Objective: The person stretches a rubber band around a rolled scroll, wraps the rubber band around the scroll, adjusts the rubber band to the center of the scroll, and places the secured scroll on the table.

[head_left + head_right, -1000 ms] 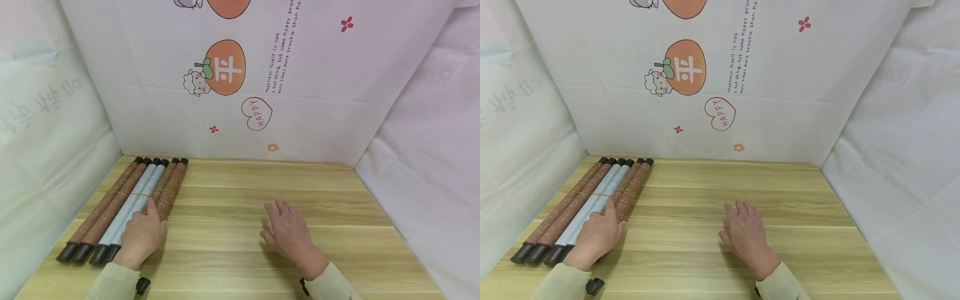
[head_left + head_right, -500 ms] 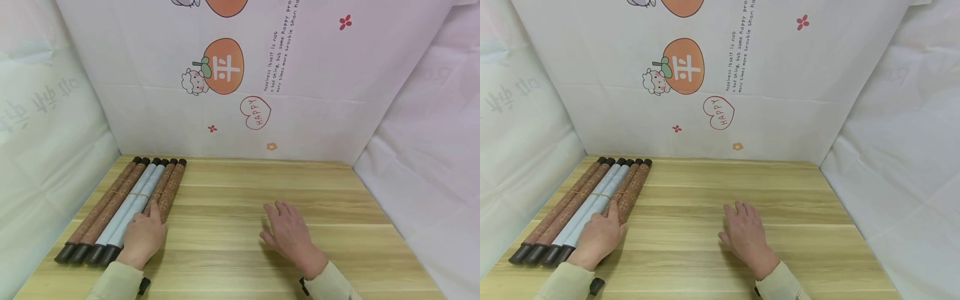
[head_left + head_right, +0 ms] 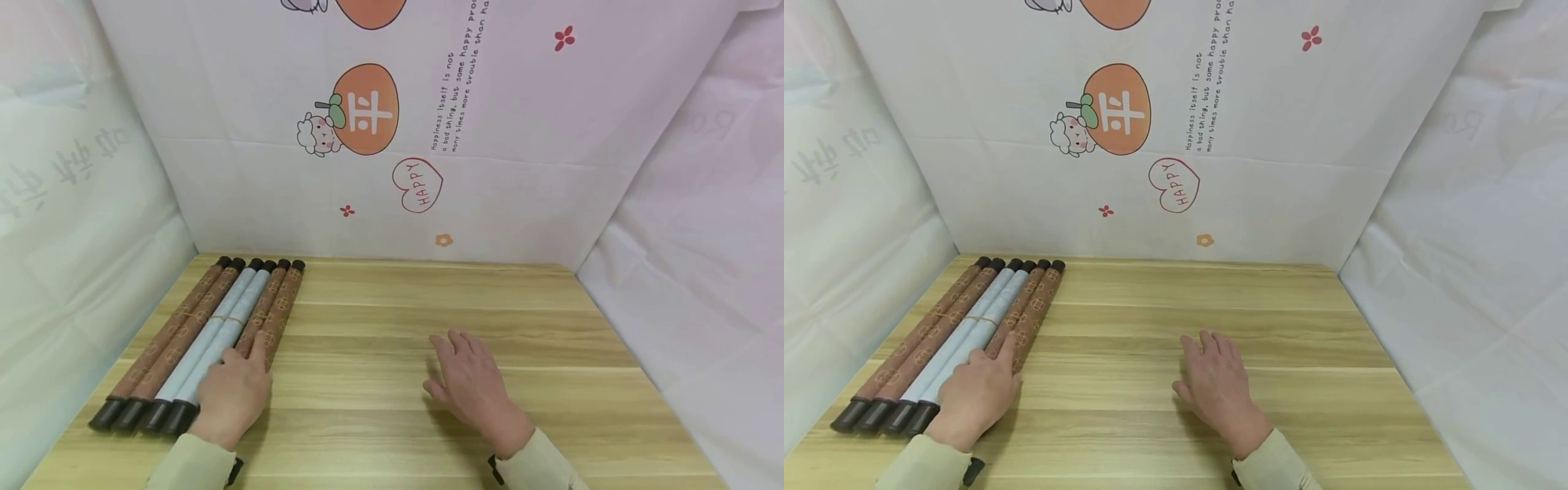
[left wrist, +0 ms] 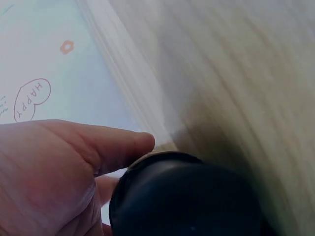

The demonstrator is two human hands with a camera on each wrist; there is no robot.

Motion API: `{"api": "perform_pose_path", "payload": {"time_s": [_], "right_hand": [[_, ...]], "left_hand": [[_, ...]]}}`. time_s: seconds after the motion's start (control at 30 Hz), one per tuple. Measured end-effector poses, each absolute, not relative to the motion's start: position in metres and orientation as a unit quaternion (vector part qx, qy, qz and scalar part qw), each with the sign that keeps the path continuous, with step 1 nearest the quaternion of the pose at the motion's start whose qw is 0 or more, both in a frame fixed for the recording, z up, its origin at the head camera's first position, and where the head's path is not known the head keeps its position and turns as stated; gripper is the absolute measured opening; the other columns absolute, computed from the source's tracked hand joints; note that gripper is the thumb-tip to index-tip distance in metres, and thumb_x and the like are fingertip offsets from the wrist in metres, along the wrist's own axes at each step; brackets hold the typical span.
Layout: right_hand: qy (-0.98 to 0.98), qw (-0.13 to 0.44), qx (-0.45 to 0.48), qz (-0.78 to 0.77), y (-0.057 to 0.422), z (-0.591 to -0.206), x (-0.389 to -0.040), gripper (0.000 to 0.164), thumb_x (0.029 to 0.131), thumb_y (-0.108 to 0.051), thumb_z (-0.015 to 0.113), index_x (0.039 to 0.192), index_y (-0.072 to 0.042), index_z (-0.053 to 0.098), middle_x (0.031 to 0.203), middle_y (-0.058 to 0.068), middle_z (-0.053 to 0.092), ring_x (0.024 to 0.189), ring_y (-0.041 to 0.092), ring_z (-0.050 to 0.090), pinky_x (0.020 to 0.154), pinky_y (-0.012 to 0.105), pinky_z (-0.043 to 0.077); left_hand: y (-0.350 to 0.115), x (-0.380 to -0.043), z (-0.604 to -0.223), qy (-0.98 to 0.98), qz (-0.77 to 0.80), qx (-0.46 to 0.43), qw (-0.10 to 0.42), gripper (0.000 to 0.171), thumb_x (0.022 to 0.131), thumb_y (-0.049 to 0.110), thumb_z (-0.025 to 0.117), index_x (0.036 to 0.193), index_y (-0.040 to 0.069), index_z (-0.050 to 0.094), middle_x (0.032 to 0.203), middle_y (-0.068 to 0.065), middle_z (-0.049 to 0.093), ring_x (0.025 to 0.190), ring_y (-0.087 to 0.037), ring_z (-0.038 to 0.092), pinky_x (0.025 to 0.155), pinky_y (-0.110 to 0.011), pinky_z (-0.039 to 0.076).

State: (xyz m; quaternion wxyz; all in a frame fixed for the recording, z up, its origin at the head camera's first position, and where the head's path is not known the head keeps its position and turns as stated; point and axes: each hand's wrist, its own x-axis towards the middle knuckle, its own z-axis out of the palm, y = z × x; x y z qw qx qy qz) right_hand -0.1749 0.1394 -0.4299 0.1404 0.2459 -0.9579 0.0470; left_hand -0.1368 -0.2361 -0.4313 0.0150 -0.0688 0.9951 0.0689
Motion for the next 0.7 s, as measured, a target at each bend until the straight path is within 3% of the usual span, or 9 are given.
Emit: {"api": "perform_pose_path", "payload": {"time_s": [0.17, 0.7], "right_hand": [[-0.959, 0.138, 0.243, 0.043, 0.1396, -0.4305, -0.1748, 0.077, 0.083, -0.044, 0.085, 0.142, -0.004, 0.056, 0.137, 0.029, 0.061, 0.130, 0.047, 0.057, 0.113, 0.058, 0.044], [-0.964, 0.126, 0.231, 0.046, 0.1438, -0.4283, -0.1733, 0.078, 0.082, -0.044, 0.087, 0.143, -0.006, 0.056, 0.138, 0.028, 0.061, 0.131, 0.047, 0.057, 0.112, 0.059, 0.044]], "left_hand": [[-0.2327, -0.1346, -0.4269, 0.995, 0.070, -0.064, 0.008, 0.058, 0.106, 0.015, 0.047, 0.163, 0.020, 0.037, 0.085, -0.032, 0.048, 0.060, -0.040, 0.054, 0.044, -0.053, 0.047], [-0.2302, -0.1341, -0.4266, 0.995, 0.063, -0.072, 0.003, 0.055, 0.106, 0.012, 0.046, 0.160, 0.016, 0.041, 0.090, -0.035, 0.047, 0.064, -0.044, 0.055, 0.047, -0.055, 0.049]]}}
